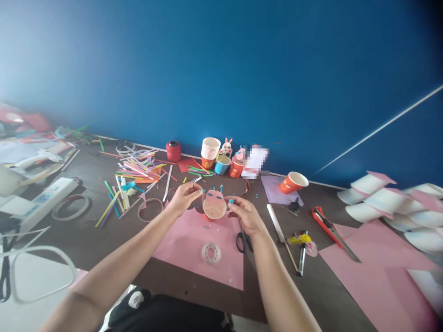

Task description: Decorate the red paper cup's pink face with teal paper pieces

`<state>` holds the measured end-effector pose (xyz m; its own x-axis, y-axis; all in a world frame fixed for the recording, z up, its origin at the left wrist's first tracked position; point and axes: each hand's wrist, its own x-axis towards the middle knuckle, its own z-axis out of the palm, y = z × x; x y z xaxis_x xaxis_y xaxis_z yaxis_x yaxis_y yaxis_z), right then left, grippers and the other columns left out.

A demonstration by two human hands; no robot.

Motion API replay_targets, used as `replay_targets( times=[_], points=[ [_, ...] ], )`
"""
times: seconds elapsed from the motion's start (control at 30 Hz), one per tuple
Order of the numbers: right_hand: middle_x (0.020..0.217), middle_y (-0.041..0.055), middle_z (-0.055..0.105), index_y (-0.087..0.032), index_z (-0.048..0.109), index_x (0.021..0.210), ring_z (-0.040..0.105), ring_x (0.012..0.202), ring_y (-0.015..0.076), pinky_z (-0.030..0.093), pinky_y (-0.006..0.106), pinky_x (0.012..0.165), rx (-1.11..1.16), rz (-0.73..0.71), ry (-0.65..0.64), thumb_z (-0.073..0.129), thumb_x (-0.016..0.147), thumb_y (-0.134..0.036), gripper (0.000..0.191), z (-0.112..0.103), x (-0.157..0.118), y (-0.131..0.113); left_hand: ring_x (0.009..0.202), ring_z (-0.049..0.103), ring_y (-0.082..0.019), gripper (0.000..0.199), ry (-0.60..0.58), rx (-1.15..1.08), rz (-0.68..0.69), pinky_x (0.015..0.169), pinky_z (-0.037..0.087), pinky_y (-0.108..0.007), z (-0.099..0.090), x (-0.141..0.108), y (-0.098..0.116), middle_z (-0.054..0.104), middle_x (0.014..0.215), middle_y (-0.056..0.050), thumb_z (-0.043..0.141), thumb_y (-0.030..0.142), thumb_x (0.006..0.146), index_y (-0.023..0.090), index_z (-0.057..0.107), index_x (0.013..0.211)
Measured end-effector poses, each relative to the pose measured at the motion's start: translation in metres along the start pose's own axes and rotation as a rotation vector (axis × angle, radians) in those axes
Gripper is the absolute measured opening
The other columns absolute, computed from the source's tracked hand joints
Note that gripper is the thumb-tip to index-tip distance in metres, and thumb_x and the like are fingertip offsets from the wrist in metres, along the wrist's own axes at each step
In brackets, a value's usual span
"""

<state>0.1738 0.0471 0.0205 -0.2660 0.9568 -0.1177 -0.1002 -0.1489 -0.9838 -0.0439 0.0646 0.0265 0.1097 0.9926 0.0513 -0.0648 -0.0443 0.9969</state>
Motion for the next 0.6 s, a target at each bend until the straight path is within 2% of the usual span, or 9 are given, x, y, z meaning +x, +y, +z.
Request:
replay_targets(
  times=[0.27, 0.6],
  points=[
    [0.069, 0.0000, 0.053, -0.018, 0.061, 0.090, 0.051, 0.066, 0.0123, 0.045, 0.019, 0.047, -0.038, -0.037, 0.168, 0.060, 0.070, -0.034, 0.026, 0.010, -0.003, 0.001, 0.057, 0.057, -0.012, 0.017, 0.010, -0.053, -0.007, 0.060, 0.043, -0.024, 0.002, -0.001, -0.003, 0.061, 0.060, 0.000, 0.061, 0.028, 0.070, 0.014, 0.056, 0.076],
    [0.067, -0.0004, 0.052, -0.016, 0.056, 0.079, 0.052, 0.062, 0.0117, 0.048, 0.020, 0.047, -0.160, -0.089, 0.159, 0.060, 0.071, -0.038, 0.024, 0.009, -0.004, 0.003, 0.057, 0.057, -0.012, 0.016, 0.014, -0.107, 0.007, 0.060, 0.044, -0.025, 0.003, -0.001, -0.011, 0.062, 0.063, -0.001, 0.059, 0.028, 0.072, 0.014, 0.053, 0.077]
  ],
)
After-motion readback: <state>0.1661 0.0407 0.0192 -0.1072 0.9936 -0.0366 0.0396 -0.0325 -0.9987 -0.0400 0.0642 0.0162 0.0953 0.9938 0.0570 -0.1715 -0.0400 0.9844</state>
